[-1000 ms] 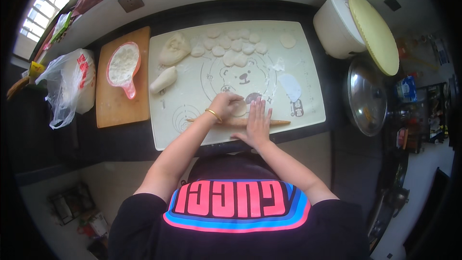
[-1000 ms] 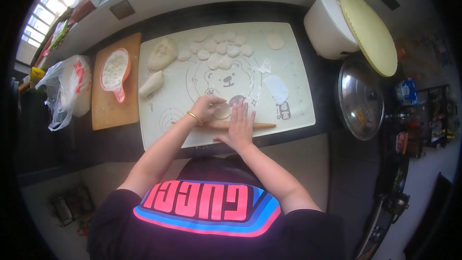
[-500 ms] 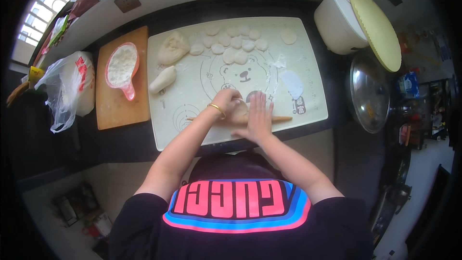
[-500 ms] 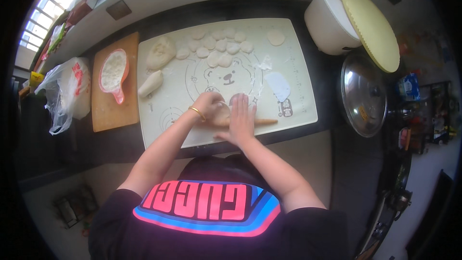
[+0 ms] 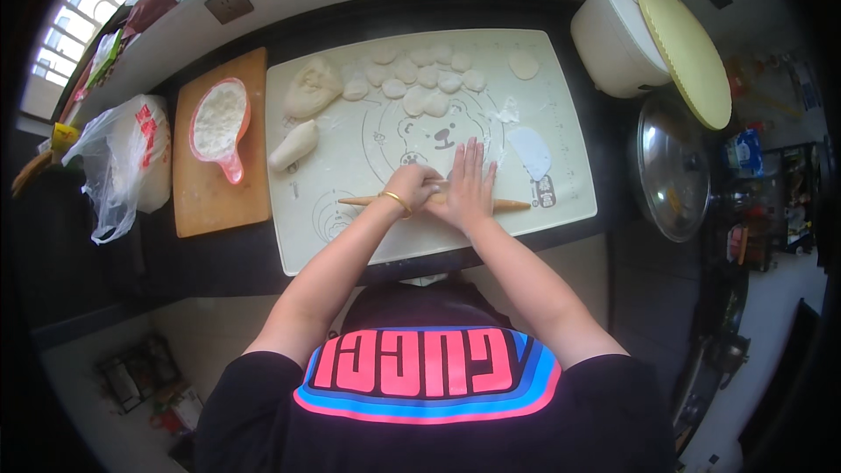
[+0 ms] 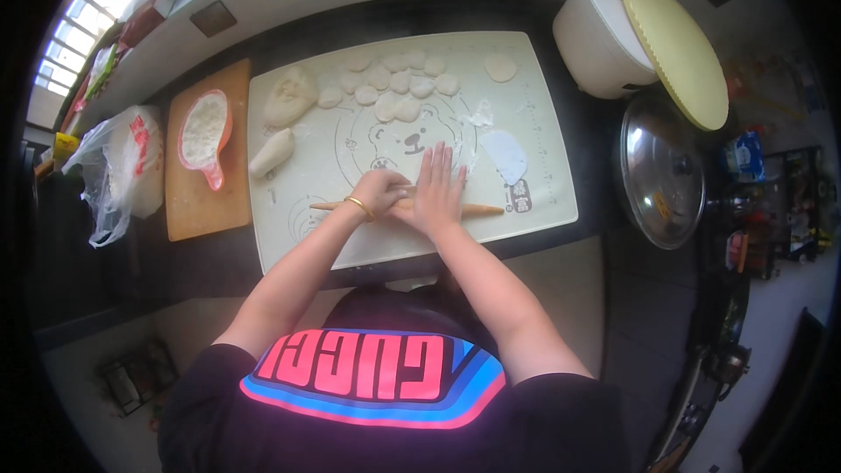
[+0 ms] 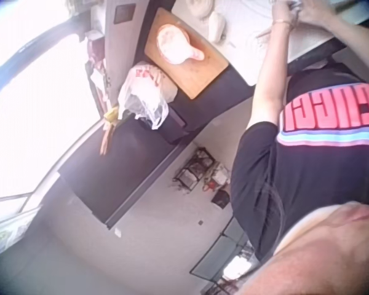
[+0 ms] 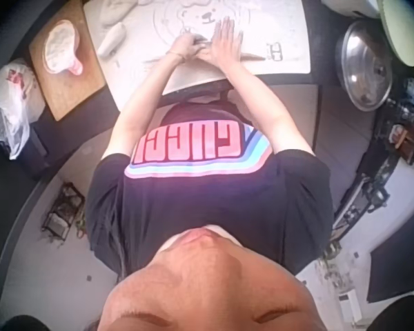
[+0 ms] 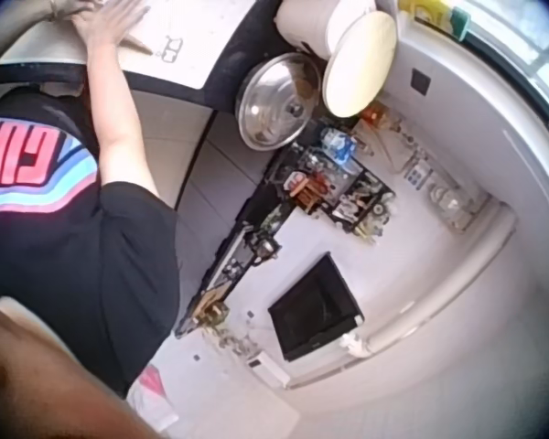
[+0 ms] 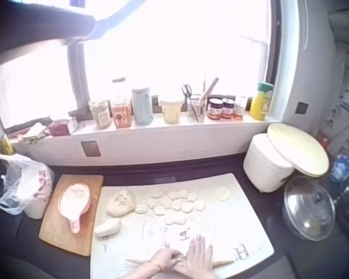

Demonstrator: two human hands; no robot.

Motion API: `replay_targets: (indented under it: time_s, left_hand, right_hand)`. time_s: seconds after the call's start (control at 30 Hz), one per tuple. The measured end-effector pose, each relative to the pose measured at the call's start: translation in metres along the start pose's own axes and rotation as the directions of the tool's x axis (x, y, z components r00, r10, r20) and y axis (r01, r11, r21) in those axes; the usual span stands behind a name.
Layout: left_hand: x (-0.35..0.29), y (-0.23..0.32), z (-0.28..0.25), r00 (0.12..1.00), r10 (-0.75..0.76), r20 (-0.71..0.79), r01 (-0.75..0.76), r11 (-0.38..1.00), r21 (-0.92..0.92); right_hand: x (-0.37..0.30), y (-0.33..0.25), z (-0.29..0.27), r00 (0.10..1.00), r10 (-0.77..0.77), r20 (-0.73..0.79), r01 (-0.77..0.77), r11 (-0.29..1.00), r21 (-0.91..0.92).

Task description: The person flattens small dough balls into thin circular discs using a wooden rolling pin on a floured mat. They repeatedly pick up dough pieces, roll them out, and place the finished wrappers on the mat.

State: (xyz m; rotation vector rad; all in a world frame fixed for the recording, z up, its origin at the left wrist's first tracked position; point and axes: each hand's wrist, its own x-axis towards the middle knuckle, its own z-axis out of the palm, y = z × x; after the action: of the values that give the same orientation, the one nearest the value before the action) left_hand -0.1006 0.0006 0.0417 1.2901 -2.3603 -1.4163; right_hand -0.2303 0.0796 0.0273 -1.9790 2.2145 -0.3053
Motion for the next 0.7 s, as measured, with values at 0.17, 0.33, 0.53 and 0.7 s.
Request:
replay_targets:
  time_s: [0.17,0.33,0.53,0.7]
  left_hand:
    - [0.003,-0.002,-0.001,0.999,-0.04,-0.006,0.04,0.999,-0.035]
    - [-0.002,-0.005,0.002,0.997,-0.065,-0.053,0.054,0.982,-0.181]
    - [0.001,-0.007,0.009,1.0,-0.021,-0.017,0.02,0.996,-0.083]
    - [0.006,0.003,0.002,0.998,0.032,0.05,-0.037,0.994,0.105]
  right_hand:
    - [-0.035,-0.003,-0.018,0.986,-0.081,0.149,0.079,0.997,0.018]
    - [-0.082,-0.006,-0.009,0.982,-0.122,0.147,0.12,0.993,0.019]
    - [-0.046,-0.007,-0.009,0.995,-0.065,0.075,0.065,0.998,-0.001]
    - [-0.003,-0.002,0.0,0.999,0.031,0.028,-0.03,0.999,-0.038]
